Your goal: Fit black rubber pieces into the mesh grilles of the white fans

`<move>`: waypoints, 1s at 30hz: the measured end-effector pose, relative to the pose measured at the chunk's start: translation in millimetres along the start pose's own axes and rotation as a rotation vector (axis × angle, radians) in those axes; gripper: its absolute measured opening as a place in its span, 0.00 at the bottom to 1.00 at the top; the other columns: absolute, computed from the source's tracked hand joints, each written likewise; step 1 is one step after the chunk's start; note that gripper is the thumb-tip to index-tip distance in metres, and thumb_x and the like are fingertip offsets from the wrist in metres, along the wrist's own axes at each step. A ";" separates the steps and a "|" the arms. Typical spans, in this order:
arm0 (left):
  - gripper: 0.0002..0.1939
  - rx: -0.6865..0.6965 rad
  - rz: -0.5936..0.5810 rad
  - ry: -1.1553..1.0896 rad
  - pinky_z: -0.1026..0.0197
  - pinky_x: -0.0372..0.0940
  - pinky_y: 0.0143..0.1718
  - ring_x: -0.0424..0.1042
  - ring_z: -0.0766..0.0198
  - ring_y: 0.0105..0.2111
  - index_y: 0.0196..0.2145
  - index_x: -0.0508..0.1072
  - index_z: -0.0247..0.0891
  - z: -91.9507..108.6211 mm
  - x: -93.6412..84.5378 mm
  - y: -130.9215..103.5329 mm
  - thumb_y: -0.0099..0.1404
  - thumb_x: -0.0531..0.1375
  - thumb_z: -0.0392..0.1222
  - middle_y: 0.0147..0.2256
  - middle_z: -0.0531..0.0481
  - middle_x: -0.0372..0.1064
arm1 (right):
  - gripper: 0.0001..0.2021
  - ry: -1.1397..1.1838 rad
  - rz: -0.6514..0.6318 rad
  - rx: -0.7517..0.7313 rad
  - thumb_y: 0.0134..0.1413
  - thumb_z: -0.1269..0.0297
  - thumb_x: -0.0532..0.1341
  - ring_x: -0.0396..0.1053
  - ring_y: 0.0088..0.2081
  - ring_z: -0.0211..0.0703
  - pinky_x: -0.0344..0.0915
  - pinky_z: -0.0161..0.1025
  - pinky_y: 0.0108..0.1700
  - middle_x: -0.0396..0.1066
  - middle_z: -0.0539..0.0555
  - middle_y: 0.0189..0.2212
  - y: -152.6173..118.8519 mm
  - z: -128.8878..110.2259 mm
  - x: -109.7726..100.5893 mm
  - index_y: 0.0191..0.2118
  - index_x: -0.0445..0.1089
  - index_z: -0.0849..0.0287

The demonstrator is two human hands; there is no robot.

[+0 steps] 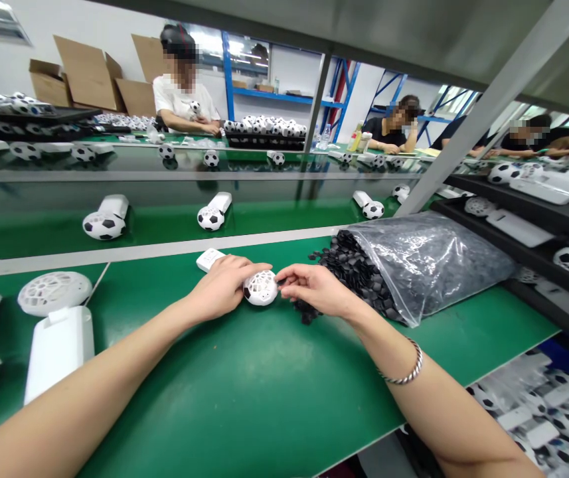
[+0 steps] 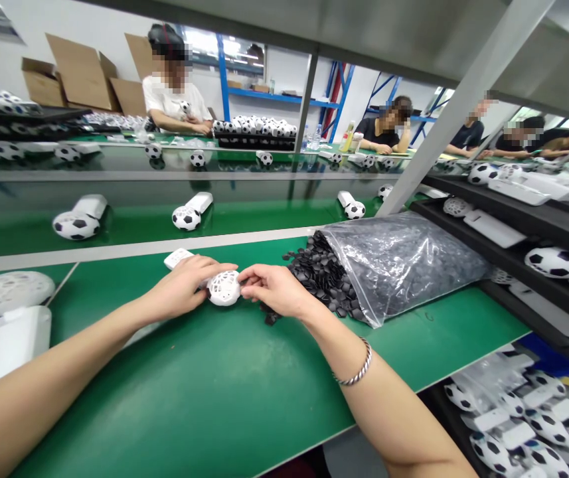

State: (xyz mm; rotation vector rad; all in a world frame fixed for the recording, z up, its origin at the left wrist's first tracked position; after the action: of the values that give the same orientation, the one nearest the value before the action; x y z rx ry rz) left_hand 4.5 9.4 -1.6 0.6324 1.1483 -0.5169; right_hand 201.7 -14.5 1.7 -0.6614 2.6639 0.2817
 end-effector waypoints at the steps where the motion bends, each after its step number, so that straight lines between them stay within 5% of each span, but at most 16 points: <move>1: 0.32 0.002 0.002 0.000 0.54 0.54 0.46 0.60 0.56 0.45 0.54 0.59 0.49 -0.1 0.1 0.1 0.53 0.49 0.26 0.44 0.50 0.63 | 0.08 -0.028 0.016 -0.049 0.53 0.70 0.58 0.68 0.31 0.37 0.66 0.35 0.33 0.69 0.50 0.29 0.4 -1.5 0.1 0.39 0.70 0.59; 7: 0.33 0.007 -0.016 -0.035 0.54 0.54 0.47 0.60 0.55 0.46 0.55 0.57 0.48 1.2 -0.7 -1.2 0.51 0.53 0.30 0.45 0.50 0.63 | 0.08 -0.316 0.160 -0.354 0.52 0.73 0.60 0.68 0.36 0.38 0.64 0.35 0.41 0.71 0.50 0.33 -2.2 -13.5 2.3 0.37 0.72 0.56; 13: 0.43 -0.059 -0.028 -0.121 0.51 0.53 0.48 0.58 0.50 0.48 0.56 0.57 0.41 4.4 -0.4 -0.8 0.45 0.63 0.60 0.48 0.44 0.62 | 0.08 -0.462 0.079 -0.496 0.55 0.74 0.56 0.65 0.37 0.41 0.63 0.39 0.41 0.69 0.52 0.34 -4.5 -19.3 11.5 0.38 0.70 0.57; 17: 0.40 -0.099 0.016 -0.130 0.50 0.53 0.48 0.60 0.50 0.46 0.52 0.62 0.40 8.5 0.6 1.4 0.47 0.59 0.66 0.45 0.44 0.65 | 0.10 -0.513 0.063 -0.537 0.56 0.76 0.54 0.62 0.37 0.42 0.62 0.41 0.41 0.67 0.53 0.34 -1.5 -18.1 19.4 0.37 0.70 0.57; 21: 0.32 -0.099 0.064 -0.137 0.52 0.54 0.46 0.62 0.52 0.44 0.48 0.66 0.40 13.6 -0.3 2.1 0.51 0.59 0.61 0.43 0.46 0.67 | 0.08 -0.432 0.139 -0.479 0.54 0.74 0.58 0.62 0.40 0.42 0.60 0.43 0.45 0.67 0.52 0.36 2.7 -14.6 21.7 0.39 0.67 0.56; 25: 0.30 -0.132 0.046 -0.148 0.52 0.55 0.44 0.61 0.51 0.44 0.48 0.66 0.41 15.2 -1.6 1.5 0.50 0.61 0.58 0.43 0.46 0.66 | 0.19 -0.274 0.242 -0.263 0.47 0.67 0.65 0.60 0.48 0.46 0.63 0.43 0.46 0.63 0.55 0.45 6.6 -4.4 19.4 0.45 0.61 0.56; 30: 0.31 -0.133 0.005 -0.150 0.51 0.55 0.44 0.61 0.50 0.43 0.49 0.65 0.41 14.3 -2.2 2.6 0.49 0.62 0.56 0.41 0.46 0.65 | 0.22 -0.021 0.112 -0.127 0.47 0.66 0.64 0.62 0.49 0.45 0.62 0.44 0.50 0.63 0.55 0.48 9.8 7.5 23.9 0.49 0.58 0.56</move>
State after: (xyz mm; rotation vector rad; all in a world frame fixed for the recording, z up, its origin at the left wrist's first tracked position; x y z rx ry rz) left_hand 15.0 1.4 4.9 0.4733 1.0301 -0.4712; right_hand 179.8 -13.7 -13.9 -0.5434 2.6839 0.4892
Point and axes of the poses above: each hand's wrist, its own y-axis towards the middle knuckle, its own x-axis out of the palm, z = x × y, the point moved 2 cm from there along y, towards the middle knuckle
